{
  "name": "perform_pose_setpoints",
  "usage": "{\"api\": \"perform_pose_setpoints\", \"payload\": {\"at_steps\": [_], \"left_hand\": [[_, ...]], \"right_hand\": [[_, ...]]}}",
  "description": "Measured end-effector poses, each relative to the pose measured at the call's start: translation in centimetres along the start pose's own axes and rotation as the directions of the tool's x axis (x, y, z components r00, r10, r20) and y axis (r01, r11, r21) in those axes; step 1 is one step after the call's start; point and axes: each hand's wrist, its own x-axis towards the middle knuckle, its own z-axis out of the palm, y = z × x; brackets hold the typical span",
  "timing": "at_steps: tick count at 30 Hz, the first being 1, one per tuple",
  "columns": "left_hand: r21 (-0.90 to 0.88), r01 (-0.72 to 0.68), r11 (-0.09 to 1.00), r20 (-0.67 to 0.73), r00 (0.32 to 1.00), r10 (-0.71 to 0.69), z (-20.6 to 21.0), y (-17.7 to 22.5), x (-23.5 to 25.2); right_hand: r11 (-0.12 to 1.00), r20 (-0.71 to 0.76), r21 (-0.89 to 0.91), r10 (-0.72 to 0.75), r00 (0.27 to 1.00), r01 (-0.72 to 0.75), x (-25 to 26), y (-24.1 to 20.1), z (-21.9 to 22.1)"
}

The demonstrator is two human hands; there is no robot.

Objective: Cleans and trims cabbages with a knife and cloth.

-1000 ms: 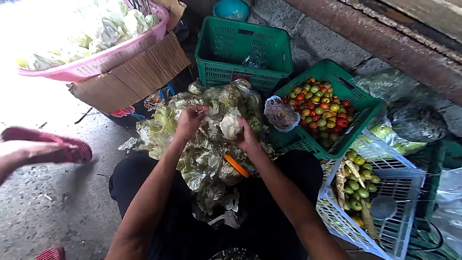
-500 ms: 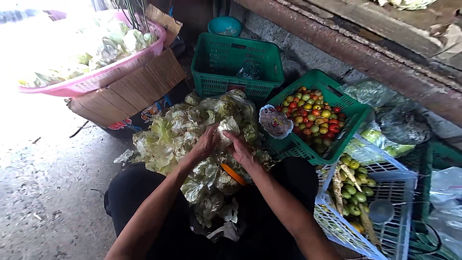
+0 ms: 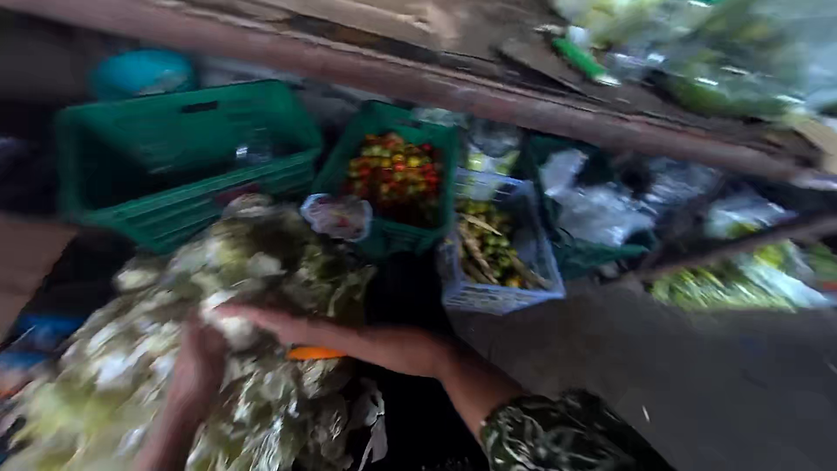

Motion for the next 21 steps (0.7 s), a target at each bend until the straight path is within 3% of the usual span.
{"api": "perform_pose_setpoints", "payload": {"at_steps": [5,9,12,16,19,21], "left_hand": [[0.212,-0.135,0.968,0.086,0.989,0.119,-0.8,-1.3,1.5],[0.282,-0.146,0.948,0.085,0.988,0.127,-0.7,-1.1,1.8],[0.12,-0.235,0.965,0.083,0.971,0.226,-1.0,-2.2,2.1],[-0.056,-0.212,0.976,0.101,0.971,0.217,-1.2,-3.2,2.7],[-0.091,-0.187,0.978,0.075,0.978,0.194,-1.0,-3.1,2.7],[-0.008,-0.193,0.981,0.038,0.98,0.194,-0.8,-2.3,2.2]], "right_hand": [[0.999,-0.01,-0.023,0.033,0.999,-0.033,0.2,-0.7,-0.4],[0.996,0.009,-0.039,0.076,0.997,-0.075,0.6,-0.2,-0.7],[0.99,0.018,0.045,0.131,0.991,-0.131,0.5,-0.6,-1.0],[0.984,0.028,0.096,0.147,0.989,-0.149,1.3,-0.6,-1.0],[0.977,0.062,0.138,0.157,0.986,-0.164,1.8,-0.2,-1.2],[0.979,0.074,0.137,0.144,0.987,-0.153,2.3,0.3,-1.0]]}}
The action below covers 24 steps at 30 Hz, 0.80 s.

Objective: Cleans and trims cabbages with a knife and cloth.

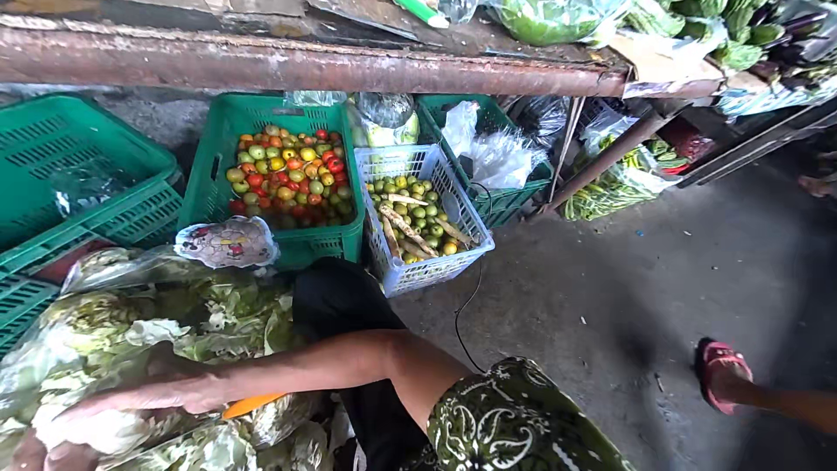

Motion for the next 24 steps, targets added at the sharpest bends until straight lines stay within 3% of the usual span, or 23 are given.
{"api": "perform_pose_setpoints", "payload": {"at_steps": [2,6,9,13,19,24], "left_hand": [[0.092,-0.005,0.996,-0.019,1.0,0.007,0.0,0.1,0.0],[0.071,-0.021,0.997,-0.043,0.999,0.024,0.1,-0.3,-0.2],[0.154,-0.019,0.988,-0.022,0.999,0.023,-0.1,0.0,-0.3],[0.25,0.138,0.958,-0.058,0.99,-0.127,0.2,0.5,-0.4],[-0.094,0.19,0.977,-0.134,0.97,-0.202,-0.5,0.3,-0.2],[-0.412,0.188,0.892,-0.095,0.964,-0.247,-0.7,0.4,-0.1]], "right_hand": [[1.0,-0.001,-0.009,-0.005,1.0,0.005,0.4,0.3,0.1],[1.0,0.001,-0.001,0.001,1.0,-0.001,-0.5,-0.5,0.0],[0.999,0.024,0.036,-0.002,1.0,0.001,0.1,0.1,-0.2],[0.999,0.024,0.033,0.013,1.0,-0.014,0.5,0.5,-0.1],[0.962,0.139,0.264,0.037,0.99,-0.073,0.9,-0.1,-0.3],[0.942,0.135,0.302,0.107,0.985,-0.144,0.2,-0.6,-0.4]]}}
